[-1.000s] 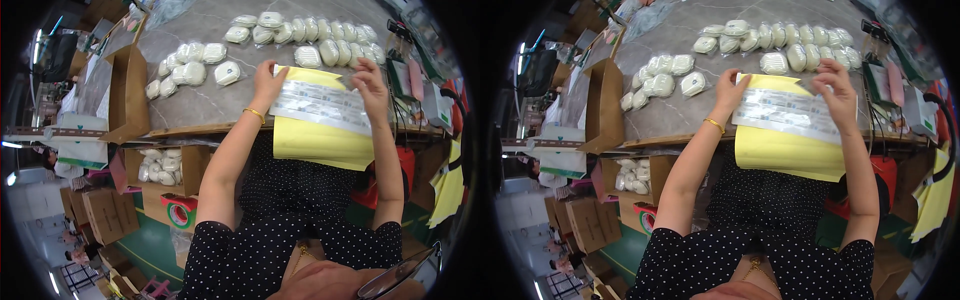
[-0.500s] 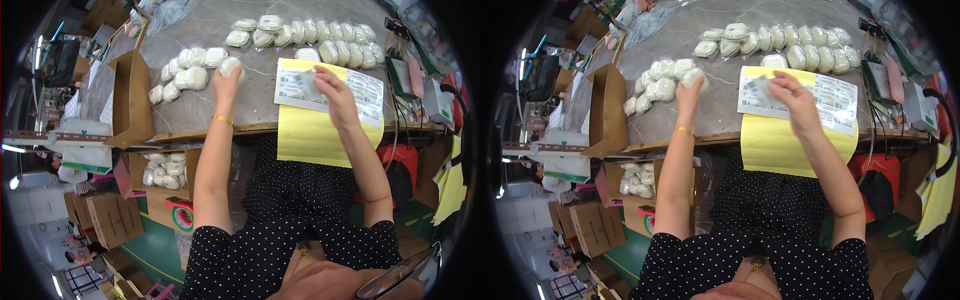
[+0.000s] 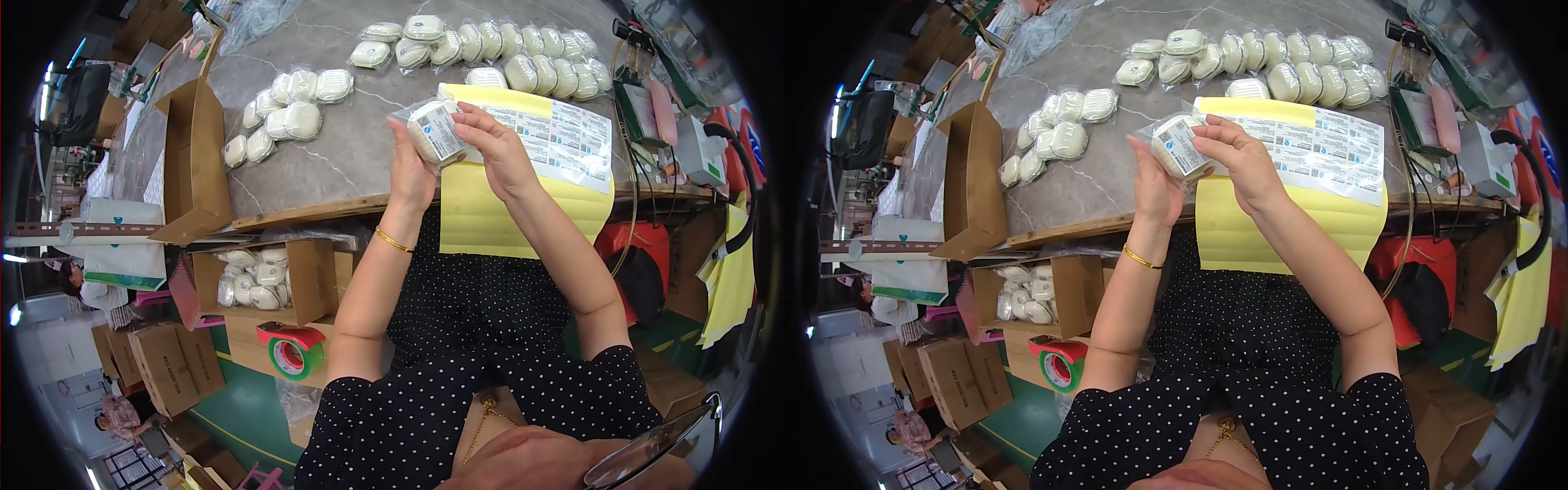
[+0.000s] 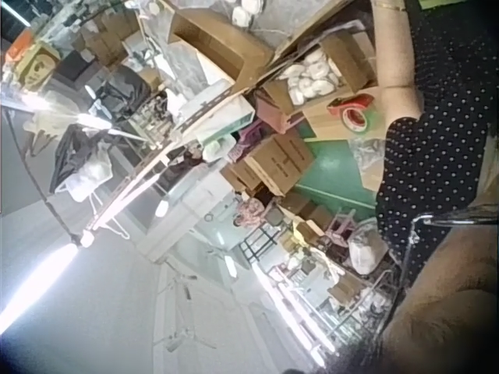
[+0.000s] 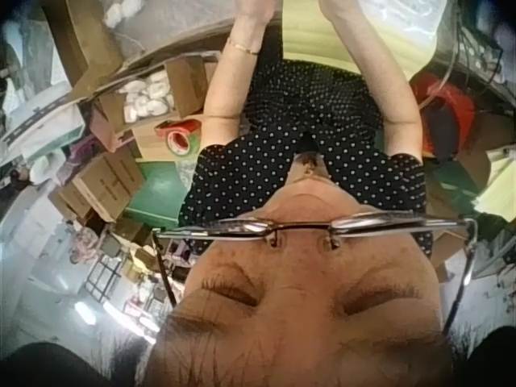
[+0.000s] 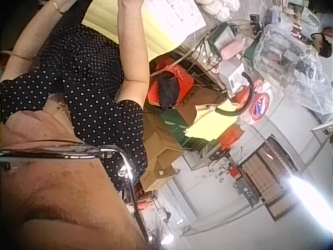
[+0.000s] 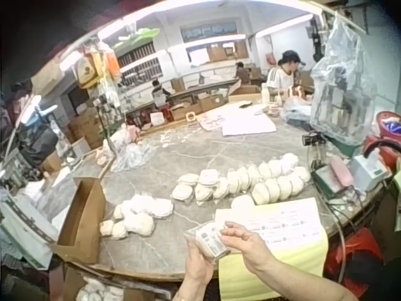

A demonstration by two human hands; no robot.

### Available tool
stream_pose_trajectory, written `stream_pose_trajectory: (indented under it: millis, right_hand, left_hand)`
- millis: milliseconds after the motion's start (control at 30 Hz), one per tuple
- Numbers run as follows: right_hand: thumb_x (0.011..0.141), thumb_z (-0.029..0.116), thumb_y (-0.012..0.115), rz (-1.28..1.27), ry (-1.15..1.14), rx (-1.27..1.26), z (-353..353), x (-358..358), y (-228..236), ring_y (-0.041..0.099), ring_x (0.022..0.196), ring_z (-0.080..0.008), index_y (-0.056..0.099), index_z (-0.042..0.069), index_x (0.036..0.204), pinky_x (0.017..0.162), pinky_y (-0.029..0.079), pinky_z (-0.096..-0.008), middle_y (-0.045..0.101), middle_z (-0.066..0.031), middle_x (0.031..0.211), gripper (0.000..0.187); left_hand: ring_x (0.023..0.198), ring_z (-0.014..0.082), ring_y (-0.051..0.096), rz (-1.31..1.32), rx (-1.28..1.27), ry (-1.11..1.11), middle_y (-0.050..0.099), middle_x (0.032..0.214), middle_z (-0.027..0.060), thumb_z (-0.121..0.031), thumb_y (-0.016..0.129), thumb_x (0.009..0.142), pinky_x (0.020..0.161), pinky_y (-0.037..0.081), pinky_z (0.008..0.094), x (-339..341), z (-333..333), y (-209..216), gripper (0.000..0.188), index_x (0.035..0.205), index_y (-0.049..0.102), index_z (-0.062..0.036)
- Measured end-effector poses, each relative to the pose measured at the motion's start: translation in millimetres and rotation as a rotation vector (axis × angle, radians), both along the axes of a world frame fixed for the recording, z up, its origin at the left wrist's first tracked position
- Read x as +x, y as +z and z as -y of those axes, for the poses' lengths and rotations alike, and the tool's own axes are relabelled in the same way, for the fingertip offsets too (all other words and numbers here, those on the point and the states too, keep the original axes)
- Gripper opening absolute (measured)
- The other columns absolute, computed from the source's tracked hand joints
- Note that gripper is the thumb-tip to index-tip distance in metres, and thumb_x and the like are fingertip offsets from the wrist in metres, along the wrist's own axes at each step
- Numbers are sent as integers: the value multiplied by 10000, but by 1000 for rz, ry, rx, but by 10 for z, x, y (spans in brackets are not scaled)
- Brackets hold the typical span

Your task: Applying labels to small product containers and organizing them into boxes at a workstation.

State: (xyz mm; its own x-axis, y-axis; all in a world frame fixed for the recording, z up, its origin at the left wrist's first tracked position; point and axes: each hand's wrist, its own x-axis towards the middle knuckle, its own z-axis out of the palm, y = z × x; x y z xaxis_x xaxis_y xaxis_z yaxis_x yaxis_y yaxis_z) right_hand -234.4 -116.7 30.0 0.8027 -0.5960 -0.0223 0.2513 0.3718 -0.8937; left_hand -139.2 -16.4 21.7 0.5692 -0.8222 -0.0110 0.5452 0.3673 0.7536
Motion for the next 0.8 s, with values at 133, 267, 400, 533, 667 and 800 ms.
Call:
stream_pose_trajectory:
  millis: [133, 267, 400, 533, 667, 800]
  right_hand:
    - [727, 207, 711, -100, -65, -232, -19, -8, -36, 362, 1223, -236, 636, -3, 1033, 1008, 276, -372, 367, -158, 1332, 379]
    - [664, 201, 759, -171, -246, -881, -75, -41, 11, 360, 1222, -258, 426, 39, 1274, 993, 314, -372, 326, -130, 1355, 714]
    - [637, 221, 776, -201, 15, -1242, -276, 15, 47, 293, 1271, -368, 243, 76, 1383, 1040, 294, -436, 302, -215, 1347, 929]
    - [710, 247, 733, -283, -34, -1231, 456, -273, 126, 421, 1190, -304, 418, 98, 1297, 1000, 350, -389, 464, -157, 1250, 682]
    - [733, 182, 697, -840, -175, -1304, 1517, -730, 143, 600, 912, -238, 611, 27, 1035, 813, 464, -326, 627, -102, 999, 350]
    - [708, 126, 708, -804, 89, -982, 1833, -899, -73, 613, 870, -198, 634, 44, 1009, 764, 478, -303, 646, -101, 966, 321]
  left_hand:
    - [961, 186, 581, 219, 184, 102, 557, 1112, 96, -347, 502, 913, 744, 531, 367, -44, 30, -80, 429, 1193, 458, -26]
    - [901, 175, 599, -41, 105, 170, 579, 1061, 86, -168, 617, 851, 745, 523, 324, -106, -1, -52, 352, 1138, 494, -5]
    - [863, 165, 594, 21, 202, 337, 590, 1014, 79, -72, 647, 812, 725, 514, 295, -42, -325, 56, 335, 1109, 509, -1]
    - [763, 187, 597, 518, 739, 855, 598, 903, 109, -195, 607, 860, 658, 502, 320, 586, -1273, 79, 218, 959, 533, -16]
    - [870, 293, 604, 926, 1270, 982, 612, 999, 190, -454, 530, 865, 758, 481, 373, 997, -2753, 419, 552, 1072, 535, 58]
    - [1058, 346, 501, 1585, 1469, 972, 527, 1119, 227, -283, 716, 742, 903, 396, 414, 959, -3137, 274, 586, 1163, 483, 51]
